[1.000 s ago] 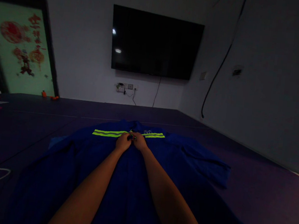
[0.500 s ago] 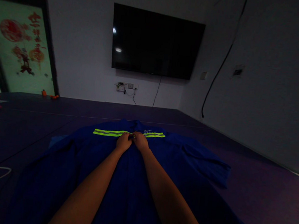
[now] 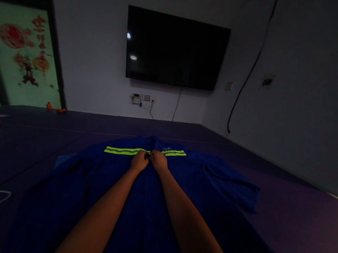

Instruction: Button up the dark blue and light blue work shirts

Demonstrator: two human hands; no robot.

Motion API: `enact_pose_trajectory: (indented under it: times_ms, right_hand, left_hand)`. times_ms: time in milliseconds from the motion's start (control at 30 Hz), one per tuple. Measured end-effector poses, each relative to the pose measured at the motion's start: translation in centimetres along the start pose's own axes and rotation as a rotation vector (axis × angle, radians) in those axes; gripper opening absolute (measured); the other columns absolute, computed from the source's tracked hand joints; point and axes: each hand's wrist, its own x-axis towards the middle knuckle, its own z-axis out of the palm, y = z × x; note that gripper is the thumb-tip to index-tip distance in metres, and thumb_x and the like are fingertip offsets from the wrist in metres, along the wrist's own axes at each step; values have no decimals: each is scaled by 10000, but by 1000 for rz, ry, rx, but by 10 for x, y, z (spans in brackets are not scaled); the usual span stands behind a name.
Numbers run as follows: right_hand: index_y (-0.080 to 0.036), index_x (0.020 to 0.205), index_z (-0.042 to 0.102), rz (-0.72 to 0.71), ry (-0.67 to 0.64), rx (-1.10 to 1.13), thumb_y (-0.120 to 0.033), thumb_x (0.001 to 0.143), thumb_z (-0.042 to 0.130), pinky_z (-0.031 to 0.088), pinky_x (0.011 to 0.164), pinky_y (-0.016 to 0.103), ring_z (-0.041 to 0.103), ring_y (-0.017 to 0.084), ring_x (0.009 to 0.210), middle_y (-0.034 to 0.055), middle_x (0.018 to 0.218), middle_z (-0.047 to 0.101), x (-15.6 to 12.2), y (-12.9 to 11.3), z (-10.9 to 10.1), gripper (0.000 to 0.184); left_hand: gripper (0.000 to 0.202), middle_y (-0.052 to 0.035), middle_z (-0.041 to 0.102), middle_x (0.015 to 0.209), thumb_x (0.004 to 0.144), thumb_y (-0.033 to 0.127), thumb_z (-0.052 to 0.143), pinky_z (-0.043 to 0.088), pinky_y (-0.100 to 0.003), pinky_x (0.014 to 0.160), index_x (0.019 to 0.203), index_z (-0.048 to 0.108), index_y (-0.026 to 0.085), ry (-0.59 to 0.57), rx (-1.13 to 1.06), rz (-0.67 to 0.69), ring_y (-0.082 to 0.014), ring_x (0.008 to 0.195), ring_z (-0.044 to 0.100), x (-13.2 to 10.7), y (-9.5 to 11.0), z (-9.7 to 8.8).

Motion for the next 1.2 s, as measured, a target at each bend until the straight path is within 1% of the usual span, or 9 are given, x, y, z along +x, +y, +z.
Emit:
enact_pose_trajectory:
  times_ms: [200, 567, 667, 800, 1000, 1200]
  right_hand:
    - [-196, 915, 578, 24, 5, -27, -269, 781, 517, 366, 659, 250, 571, 186, 847, 71, 886, 628, -2, -3, -2, 164]
    - [-190, 899, 583, 49, -11, -47, -259, 794, 503, 373, 664, 252, 580, 186, 828, 86, 875, 632, -3, -6, -5, 149]
    - [-185, 929, 573, 60, -28, -81, -254, 810, 480, 378, 674, 255, 585, 188, 840, 90, 893, 633, -3, -8, -6, 166]
    - [-189, 972, 562, 68, -34, -108, -258, 822, 455, 379, 685, 247, 585, 181, 865, 77, 913, 636, -5, -9, -7, 197]
    - [-239, 987, 569, 58, -26, -48, -297, 804, 485, 374, 696, 235, 576, 170, 901, 37, 929, 645, -6, -7, -9, 209]
    - [-232, 1000, 567, 63, -34, -56, -308, 801, 490, 376, 694, 235, 579, 170, 893, 44, 927, 648, -6, -7, -8, 227]
  left_hand:
    - [196, -62, 599, 986, 758, 199, 517, 400, -249, 805, 935, 597, 172, 11, -6, 8, -164, 939, 549, -1, 1, -1]
    - [212, -76, 599, 991, 756, 185, 517, 398, -250, 816, 952, 591, 152, 26, -28, -1, -166, 945, 547, -2, 3, -2]
    - [220, -75, 599, 997, 754, 173, 517, 399, -249, 814, 962, 586, 154, 28, -34, -5, -165, 942, 548, -2, 2, -2]
    - [226, -75, 603, 992, 745, 162, 523, 401, -251, 803, 962, 586, 158, 29, -28, -11, -168, 940, 549, -1, 2, -1]
    - [220, -75, 612, 977, 742, 164, 521, 404, -254, 797, 951, 589, 160, 44, -34, -11, -173, 928, 556, 0, 0, 0]
    - [218, -79, 615, 984, 743, 168, 513, 406, -261, 794, 946, 588, 150, 47, -30, -6, -182, 921, 559, 0, -1, 1]
